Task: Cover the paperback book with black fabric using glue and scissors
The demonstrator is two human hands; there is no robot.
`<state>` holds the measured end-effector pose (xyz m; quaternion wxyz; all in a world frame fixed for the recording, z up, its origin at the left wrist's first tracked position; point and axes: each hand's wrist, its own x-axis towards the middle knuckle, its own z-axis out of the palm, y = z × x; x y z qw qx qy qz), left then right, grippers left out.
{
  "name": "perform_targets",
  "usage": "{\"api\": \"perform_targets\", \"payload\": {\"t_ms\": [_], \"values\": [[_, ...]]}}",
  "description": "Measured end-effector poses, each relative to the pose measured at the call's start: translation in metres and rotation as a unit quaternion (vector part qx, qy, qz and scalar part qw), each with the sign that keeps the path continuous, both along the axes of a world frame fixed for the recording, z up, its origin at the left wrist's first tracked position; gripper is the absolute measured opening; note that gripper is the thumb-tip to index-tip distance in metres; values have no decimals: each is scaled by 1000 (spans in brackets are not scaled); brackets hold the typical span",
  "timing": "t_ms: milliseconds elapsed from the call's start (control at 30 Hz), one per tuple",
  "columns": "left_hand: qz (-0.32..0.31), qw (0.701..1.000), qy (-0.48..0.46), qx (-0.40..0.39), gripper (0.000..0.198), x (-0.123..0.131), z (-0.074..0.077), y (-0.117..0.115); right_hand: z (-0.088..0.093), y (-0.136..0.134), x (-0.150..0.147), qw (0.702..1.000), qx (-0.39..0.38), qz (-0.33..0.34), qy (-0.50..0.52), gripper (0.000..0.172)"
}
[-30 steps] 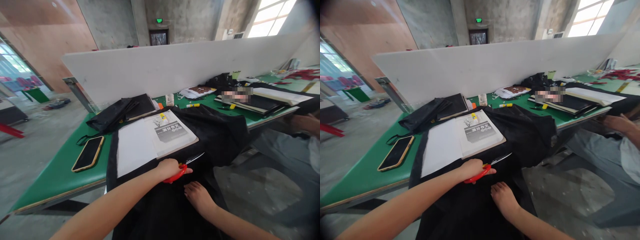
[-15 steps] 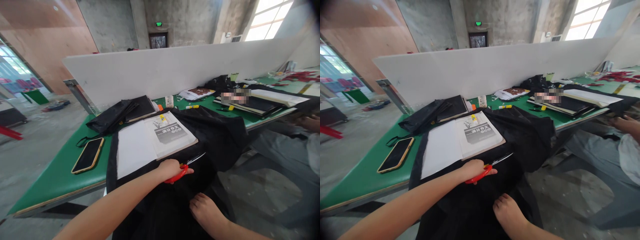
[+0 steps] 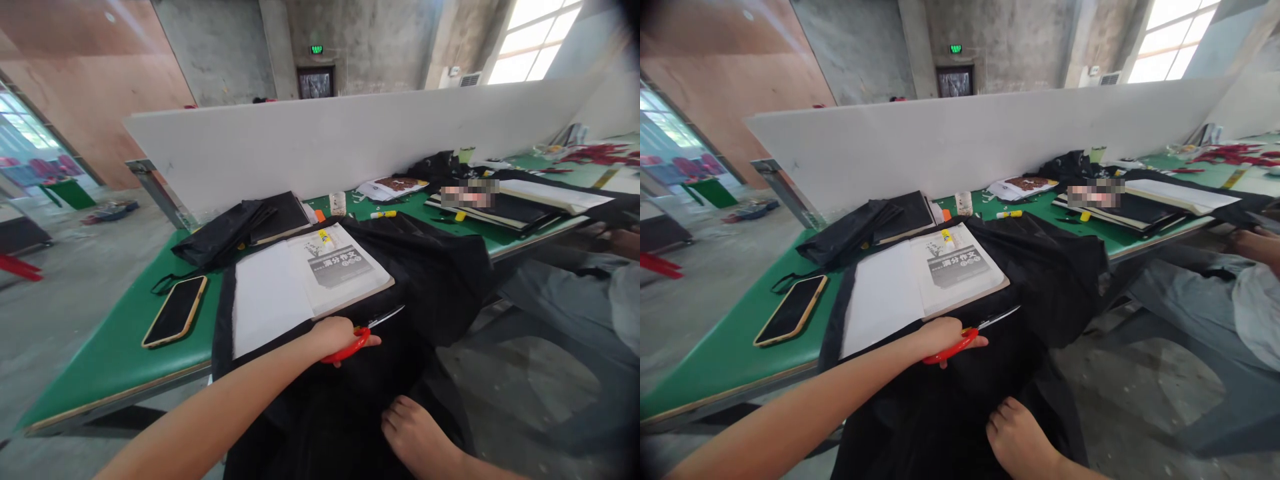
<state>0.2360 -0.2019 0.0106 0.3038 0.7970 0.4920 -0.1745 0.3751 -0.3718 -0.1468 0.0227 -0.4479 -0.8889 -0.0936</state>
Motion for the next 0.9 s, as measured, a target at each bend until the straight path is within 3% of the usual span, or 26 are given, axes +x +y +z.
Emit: {"api": "perform_targets", "payload": {"t_ms": [233,500,767,900], "values": [[-12,1000,-19,-8,81,1,5,0,-6,-6,-2,1000,7,14,26,7],[-58,997,-38,38,88,9,-13,9,-19,-8,-4,998,37,25,44,10],[-70,997,-30,30,88,2,-13,6,-10,-5,-4,994,79,40,64,11],[-53,996,-69,-2,80,-2,-17,5,-11,-4,-4,990,102,57,75,14]]}}
